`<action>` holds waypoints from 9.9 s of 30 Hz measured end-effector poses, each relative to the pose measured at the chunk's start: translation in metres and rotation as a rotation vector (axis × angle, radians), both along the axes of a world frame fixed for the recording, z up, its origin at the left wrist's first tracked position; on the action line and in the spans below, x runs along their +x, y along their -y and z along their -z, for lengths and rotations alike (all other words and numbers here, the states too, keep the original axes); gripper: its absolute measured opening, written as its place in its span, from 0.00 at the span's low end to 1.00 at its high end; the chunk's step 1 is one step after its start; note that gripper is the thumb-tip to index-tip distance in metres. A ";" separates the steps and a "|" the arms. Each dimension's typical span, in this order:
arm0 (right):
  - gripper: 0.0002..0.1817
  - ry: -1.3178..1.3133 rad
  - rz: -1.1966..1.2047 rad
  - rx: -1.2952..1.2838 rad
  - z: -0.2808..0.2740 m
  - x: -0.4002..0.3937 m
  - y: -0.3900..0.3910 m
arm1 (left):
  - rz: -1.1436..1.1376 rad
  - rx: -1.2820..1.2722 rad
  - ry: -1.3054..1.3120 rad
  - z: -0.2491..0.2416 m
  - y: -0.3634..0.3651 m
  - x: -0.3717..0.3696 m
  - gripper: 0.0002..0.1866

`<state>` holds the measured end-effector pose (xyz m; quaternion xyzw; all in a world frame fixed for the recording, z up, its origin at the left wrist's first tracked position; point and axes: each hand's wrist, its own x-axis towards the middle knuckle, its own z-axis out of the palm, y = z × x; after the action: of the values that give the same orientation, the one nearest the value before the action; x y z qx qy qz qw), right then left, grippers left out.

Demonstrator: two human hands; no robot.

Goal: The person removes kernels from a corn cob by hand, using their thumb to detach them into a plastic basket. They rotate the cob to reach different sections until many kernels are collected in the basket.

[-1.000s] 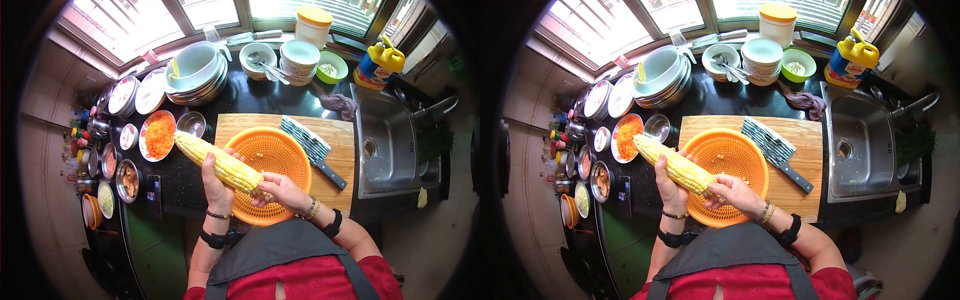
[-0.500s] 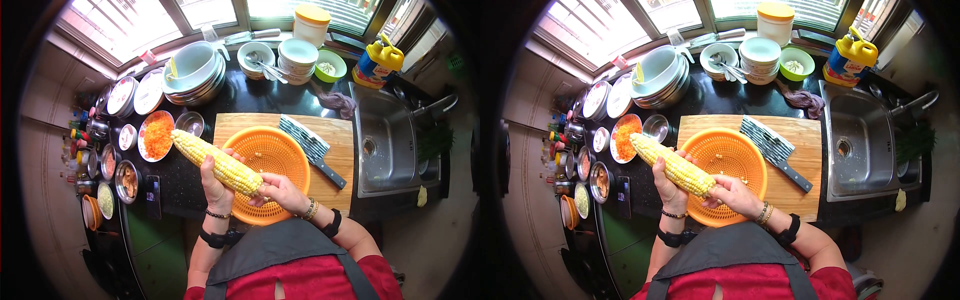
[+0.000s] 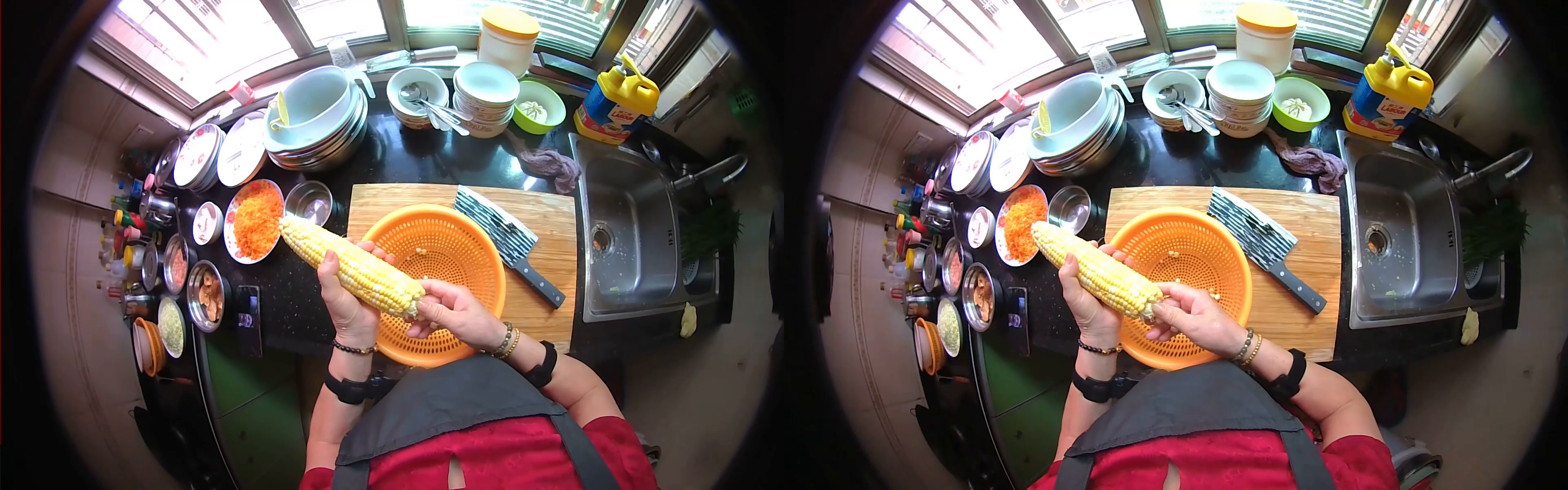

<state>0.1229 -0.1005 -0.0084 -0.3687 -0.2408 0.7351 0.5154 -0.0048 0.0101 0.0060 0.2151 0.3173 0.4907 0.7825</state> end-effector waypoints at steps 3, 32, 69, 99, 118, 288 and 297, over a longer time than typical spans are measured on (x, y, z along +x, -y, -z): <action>0.22 -0.035 0.001 0.052 0.005 -0.001 0.002 | -0.015 -0.010 0.017 0.006 -0.003 -0.003 0.23; 0.22 0.100 0.051 -0.055 0.002 -0.004 -0.001 | 0.125 0.159 -0.017 -0.005 0.002 0.002 0.25; 0.23 0.078 0.067 -0.008 0.009 -0.007 -0.005 | 0.030 0.032 -0.009 0.003 0.000 0.003 0.22; 0.20 0.129 0.070 0.038 -0.001 -0.009 -0.003 | 0.002 -0.011 -0.012 0.004 0.001 0.001 0.22; 0.18 0.126 -0.011 -0.023 -0.003 -0.002 -0.006 | 0.063 0.070 -0.028 0.006 0.002 0.001 0.23; 0.14 0.084 0.133 0.031 0.012 -0.008 -0.004 | 0.056 0.015 0.023 0.011 0.001 -0.006 0.27; 0.16 0.032 0.105 -0.037 0.007 -0.009 -0.006 | 0.046 0.023 0.049 0.012 0.001 -0.003 0.26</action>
<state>0.1142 -0.0941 -0.0156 -0.4022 -0.2157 0.7052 0.5426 -0.0081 0.0092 -0.0056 0.2192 0.2874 0.4811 0.7987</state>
